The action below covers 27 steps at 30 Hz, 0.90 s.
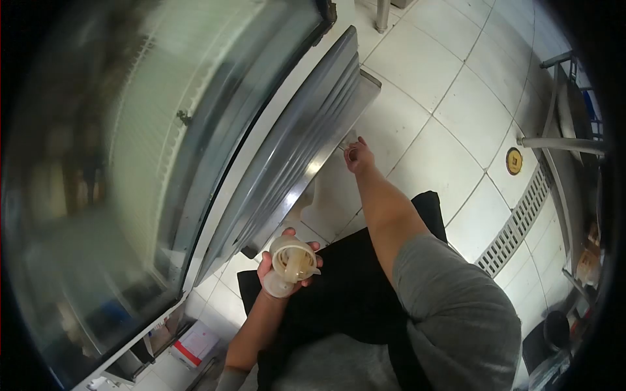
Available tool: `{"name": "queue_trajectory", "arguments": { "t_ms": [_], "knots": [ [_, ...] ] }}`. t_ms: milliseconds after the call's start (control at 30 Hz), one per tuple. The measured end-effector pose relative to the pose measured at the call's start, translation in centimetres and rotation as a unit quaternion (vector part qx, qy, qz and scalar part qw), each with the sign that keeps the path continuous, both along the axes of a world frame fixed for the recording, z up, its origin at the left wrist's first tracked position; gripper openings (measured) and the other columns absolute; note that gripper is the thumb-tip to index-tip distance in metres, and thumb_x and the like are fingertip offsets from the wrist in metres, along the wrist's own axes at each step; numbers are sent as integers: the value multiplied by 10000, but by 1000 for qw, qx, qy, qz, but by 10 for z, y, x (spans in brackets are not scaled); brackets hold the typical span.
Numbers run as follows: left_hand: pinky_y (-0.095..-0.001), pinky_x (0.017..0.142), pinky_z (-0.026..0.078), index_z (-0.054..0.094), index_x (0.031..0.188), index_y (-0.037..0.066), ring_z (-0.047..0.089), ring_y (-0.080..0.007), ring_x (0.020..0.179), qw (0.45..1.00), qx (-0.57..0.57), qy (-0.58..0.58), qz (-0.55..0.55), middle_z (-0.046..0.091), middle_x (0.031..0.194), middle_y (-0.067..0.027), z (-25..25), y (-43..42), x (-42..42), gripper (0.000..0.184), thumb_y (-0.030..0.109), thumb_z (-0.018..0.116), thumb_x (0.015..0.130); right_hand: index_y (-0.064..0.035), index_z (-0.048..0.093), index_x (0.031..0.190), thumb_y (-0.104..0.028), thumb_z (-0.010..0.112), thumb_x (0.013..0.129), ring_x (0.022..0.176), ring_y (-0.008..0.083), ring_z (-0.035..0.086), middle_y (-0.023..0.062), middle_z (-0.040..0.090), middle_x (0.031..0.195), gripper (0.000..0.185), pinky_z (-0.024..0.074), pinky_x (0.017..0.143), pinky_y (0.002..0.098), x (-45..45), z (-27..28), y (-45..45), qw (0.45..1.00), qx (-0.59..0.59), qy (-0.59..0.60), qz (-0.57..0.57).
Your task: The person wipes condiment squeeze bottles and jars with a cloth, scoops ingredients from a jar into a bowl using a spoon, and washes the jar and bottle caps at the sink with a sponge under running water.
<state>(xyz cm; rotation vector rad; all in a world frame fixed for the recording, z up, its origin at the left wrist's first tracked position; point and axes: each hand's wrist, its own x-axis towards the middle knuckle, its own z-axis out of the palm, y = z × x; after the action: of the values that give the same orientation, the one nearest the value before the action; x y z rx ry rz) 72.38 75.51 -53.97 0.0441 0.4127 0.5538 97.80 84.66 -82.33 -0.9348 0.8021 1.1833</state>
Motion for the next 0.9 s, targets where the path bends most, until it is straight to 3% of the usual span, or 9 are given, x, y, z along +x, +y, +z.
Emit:
{"name": "queue_trajectory", "arguments": {
  "t_ms": [200,400,433,500,533,600,700,833,900],
  "knots": [
    [-371,635,556,281,1378,234,479,-442,1092,999,-5,-27,23,361,1309,-270,-14,-1,8,683,542,564,838,-195,450,1289,-18,537,829,685,165,517,19,547,887,501,497,687,330,9,-28,10,999,-30,-18,19],
    [-393,645,558,315,1370,218,465,-458,1116,998,-11,-56,-35,352,1321,-284,21,17,35,662,529,565,843,-98,595,1164,-37,556,805,790,197,583,65,588,982,366,482,759,320,37,-17,-26,993,-73,1,89],
    [-396,647,558,317,1370,216,464,-459,1118,997,-11,-63,-31,350,1324,-286,23,18,37,660,530,563,844,-100,623,1120,-41,562,795,818,211,594,70,591,1024,337,483,771,320,45,-40,-34,963,-75,-167,197],
    [-402,651,557,323,1369,212,462,-461,1122,997,-9,-75,-24,346,1332,-289,22,20,36,655,532,557,847,-109,670,1045,-45,568,777,872,239,610,77,591,1108,294,487,795,324,55,-80,-44,792,-88,-435,420],
    [-402,653,556,317,1372,212,461,-461,1122,997,-1,-72,-20,346,1333,-289,17,19,33,659,532,556,848,-114,689,1014,-46,568,769,897,253,615,78,586,1150,281,490,807,329,60,-80,-43,661,-113,-537,512],
    [-402,657,555,304,1377,212,460,-461,1123,998,14,-68,-8,346,1335,-288,5,19,27,665,531,554,849,-131,709,977,-41,555,761,946,281,609,69,561,1232,279,498,831,347,93,13,-19,327,-185,-603,704],
    [-398,653,552,292,1385,211,465,-457,1114,998,24,-65,12,352,1328,-290,-8,13,17,669,533,545,855,-113,664,1009,-23,535,776,1018,279,591,92,609,1124,281,516,828,352,107,34,-19,165,-62,-680,711],
    [-391,647,549,292,1388,211,471,-451,1099,997,28,-57,44,356,1320,-290,-11,3,6,672,535,544,856,-153,666,1087,0,516,757,1041,295,572,46,458,1363,393,509,875,361,84,31,-28,159,23,-685,711],
    [-390,643,548,293,1387,211,474,-448,1094,997,25,-46,53,356,1318,-289,-11,-1,1,673,534,547,854,-164,659,1113,4,501,762,1058,305,566,26,404,1410,420,496,903,360,71,29,-20,200,8,-687,699]
  ]
}}
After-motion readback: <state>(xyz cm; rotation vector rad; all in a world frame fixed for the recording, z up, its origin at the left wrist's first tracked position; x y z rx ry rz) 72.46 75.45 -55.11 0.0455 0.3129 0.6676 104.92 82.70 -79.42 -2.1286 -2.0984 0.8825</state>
